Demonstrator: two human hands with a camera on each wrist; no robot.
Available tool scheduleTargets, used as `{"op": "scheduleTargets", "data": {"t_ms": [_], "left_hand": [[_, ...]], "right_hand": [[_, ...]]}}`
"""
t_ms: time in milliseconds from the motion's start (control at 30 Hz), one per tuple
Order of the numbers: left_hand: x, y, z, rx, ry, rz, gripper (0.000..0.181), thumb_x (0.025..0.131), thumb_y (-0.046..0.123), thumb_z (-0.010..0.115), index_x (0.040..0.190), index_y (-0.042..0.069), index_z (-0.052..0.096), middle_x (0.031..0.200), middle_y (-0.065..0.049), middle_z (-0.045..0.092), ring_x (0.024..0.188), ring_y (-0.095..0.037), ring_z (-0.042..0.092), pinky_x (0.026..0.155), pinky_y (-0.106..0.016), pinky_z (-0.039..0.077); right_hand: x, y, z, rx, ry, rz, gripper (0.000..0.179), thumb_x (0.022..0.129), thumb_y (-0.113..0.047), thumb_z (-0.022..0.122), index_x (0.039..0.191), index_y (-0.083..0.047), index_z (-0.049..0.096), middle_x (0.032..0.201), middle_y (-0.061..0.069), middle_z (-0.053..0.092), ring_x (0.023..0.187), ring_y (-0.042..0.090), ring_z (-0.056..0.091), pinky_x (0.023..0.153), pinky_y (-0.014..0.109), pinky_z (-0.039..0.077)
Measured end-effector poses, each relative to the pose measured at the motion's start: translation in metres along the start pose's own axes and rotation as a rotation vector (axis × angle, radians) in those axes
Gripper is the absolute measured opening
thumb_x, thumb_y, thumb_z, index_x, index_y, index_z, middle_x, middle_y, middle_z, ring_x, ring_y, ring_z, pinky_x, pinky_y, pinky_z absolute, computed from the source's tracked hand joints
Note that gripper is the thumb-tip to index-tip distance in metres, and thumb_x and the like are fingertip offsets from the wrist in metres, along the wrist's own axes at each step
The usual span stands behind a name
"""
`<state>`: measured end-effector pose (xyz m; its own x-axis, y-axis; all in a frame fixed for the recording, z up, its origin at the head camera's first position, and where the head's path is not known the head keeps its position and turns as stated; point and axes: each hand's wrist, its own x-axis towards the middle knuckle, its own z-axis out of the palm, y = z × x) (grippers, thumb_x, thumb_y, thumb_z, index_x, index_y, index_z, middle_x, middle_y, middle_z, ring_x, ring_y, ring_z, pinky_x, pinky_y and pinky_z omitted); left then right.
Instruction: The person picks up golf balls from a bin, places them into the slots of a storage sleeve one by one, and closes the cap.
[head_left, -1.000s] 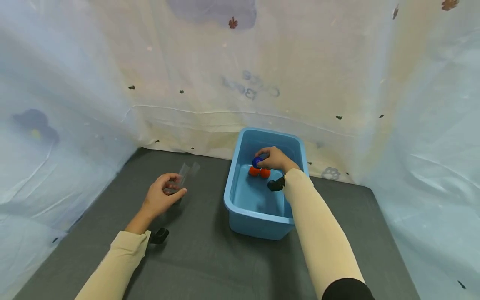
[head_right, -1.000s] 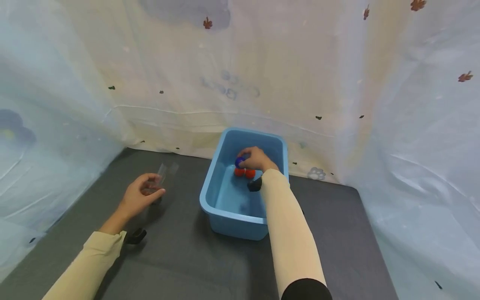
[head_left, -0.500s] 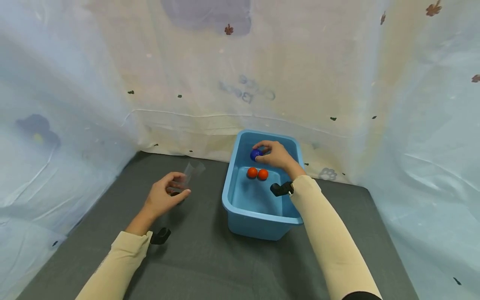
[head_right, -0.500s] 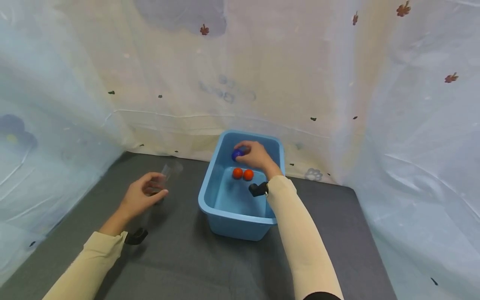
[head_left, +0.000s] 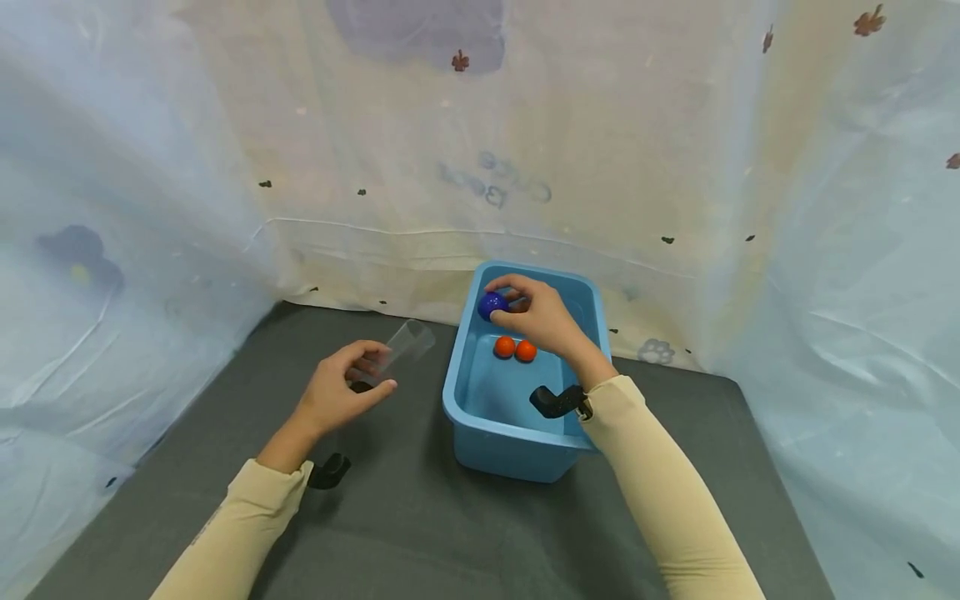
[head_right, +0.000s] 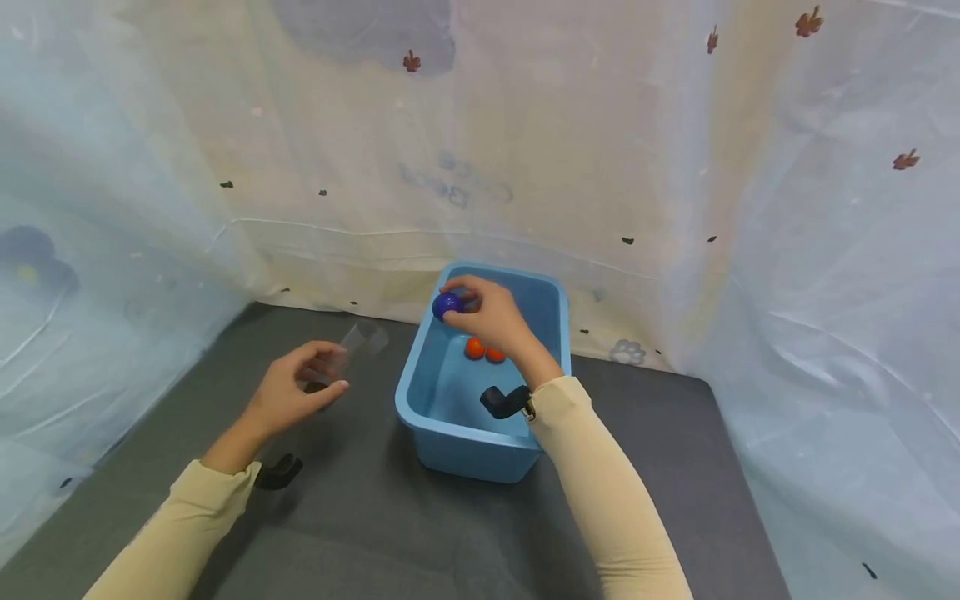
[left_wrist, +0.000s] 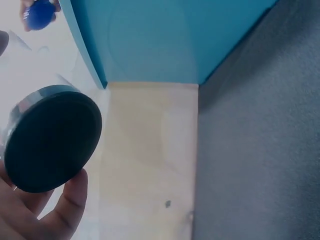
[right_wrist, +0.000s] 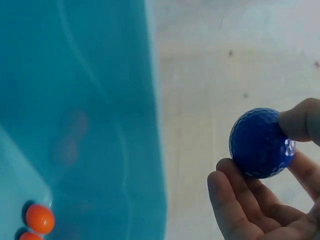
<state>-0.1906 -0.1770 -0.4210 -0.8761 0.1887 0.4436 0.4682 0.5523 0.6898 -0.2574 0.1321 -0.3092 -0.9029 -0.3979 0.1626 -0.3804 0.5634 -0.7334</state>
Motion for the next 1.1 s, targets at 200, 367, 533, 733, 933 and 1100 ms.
{"op": "scheduleTargets", "data": {"t_ms": [200, 367, 533, 733, 933, 1100], "left_hand": [[0.002, 0.009, 0.002, 0.009, 0.036, 0.064, 0.043, 0.077, 0.018, 0.079, 0.117, 0.016, 0.063, 0.107, -0.003, 0.065, 0.085, -0.013, 0.061, 0.070, -0.030, 0.053], [0.002, 0.015, 0.004, -0.014, 0.049, 0.090, 0.043, 0.075, 0.016, 0.080, 0.115, 0.014, 0.064, 0.105, -0.003, 0.064, 0.087, -0.012, 0.059, 0.071, -0.029, 0.052], [0.001, 0.019, 0.005, -0.034, 0.049, 0.095, 0.043, 0.075, 0.015, 0.081, 0.115, 0.014, 0.064, 0.105, -0.003, 0.064, 0.087, -0.012, 0.061, 0.072, -0.028, 0.053], [0.002, 0.032, 0.004, -0.053, 0.039, 0.141, 0.043, 0.075, 0.011, 0.080, 0.115, 0.010, 0.064, 0.104, -0.008, 0.063, 0.083, -0.017, 0.061, 0.070, -0.034, 0.054], [0.002, 0.032, 0.006, -0.058, 0.028, 0.152, 0.045, 0.074, 0.013, 0.081, 0.115, 0.012, 0.063, 0.104, -0.003, 0.062, 0.082, -0.013, 0.061, 0.069, -0.030, 0.054], [0.001, 0.035, 0.007, -0.066, 0.016, 0.162, 0.044, 0.074, 0.013, 0.080, 0.115, 0.011, 0.063, 0.103, -0.008, 0.064, 0.082, -0.017, 0.062, 0.067, -0.030, 0.054]], "right_hand": [[-0.012, -0.022, 0.006, 0.040, -0.036, -0.069, 0.033, 0.088, -0.021, 0.067, 0.121, -0.023, 0.061, 0.112, 0.008, 0.065, 0.089, 0.020, 0.066, 0.069, 0.033, 0.055], [-0.019, -0.033, 0.010, 0.080, -0.091, -0.089, 0.035, 0.088, -0.019, 0.067, 0.122, -0.023, 0.061, 0.112, 0.008, 0.065, 0.083, 0.021, 0.065, 0.058, 0.032, 0.053], [-0.023, -0.038, 0.016, 0.055, -0.108, -0.115, 0.034, 0.088, -0.019, 0.067, 0.122, -0.023, 0.061, 0.110, 0.007, 0.067, 0.081, 0.018, 0.066, 0.064, 0.032, 0.054], [-0.027, -0.042, 0.019, 0.022, -0.116, -0.129, 0.033, 0.088, -0.019, 0.067, 0.120, -0.024, 0.061, 0.111, 0.007, 0.066, 0.083, 0.016, 0.066, 0.071, 0.032, 0.055], [-0.030, -0.042, 0.022, 0.011, -0.134, -0.155, 0.033, 0.087, -0.019, 0.068, 0.119, -0.024, 0.062, 0.112, 0.007, 0.065, 0.082, 0.015, 0.066, 0.069, 0.030, 0.055], [-0.033, -0.041, 0.023, 0.017, -0.149, -0.177, 0.034, 0.086, -0.018, 0.068, 0.120, -0.020, 0.062, 0.112, 0.009, 0.065, 0.082, 0.015, 0.066, 0.069, 0.030, 0.056]]}}
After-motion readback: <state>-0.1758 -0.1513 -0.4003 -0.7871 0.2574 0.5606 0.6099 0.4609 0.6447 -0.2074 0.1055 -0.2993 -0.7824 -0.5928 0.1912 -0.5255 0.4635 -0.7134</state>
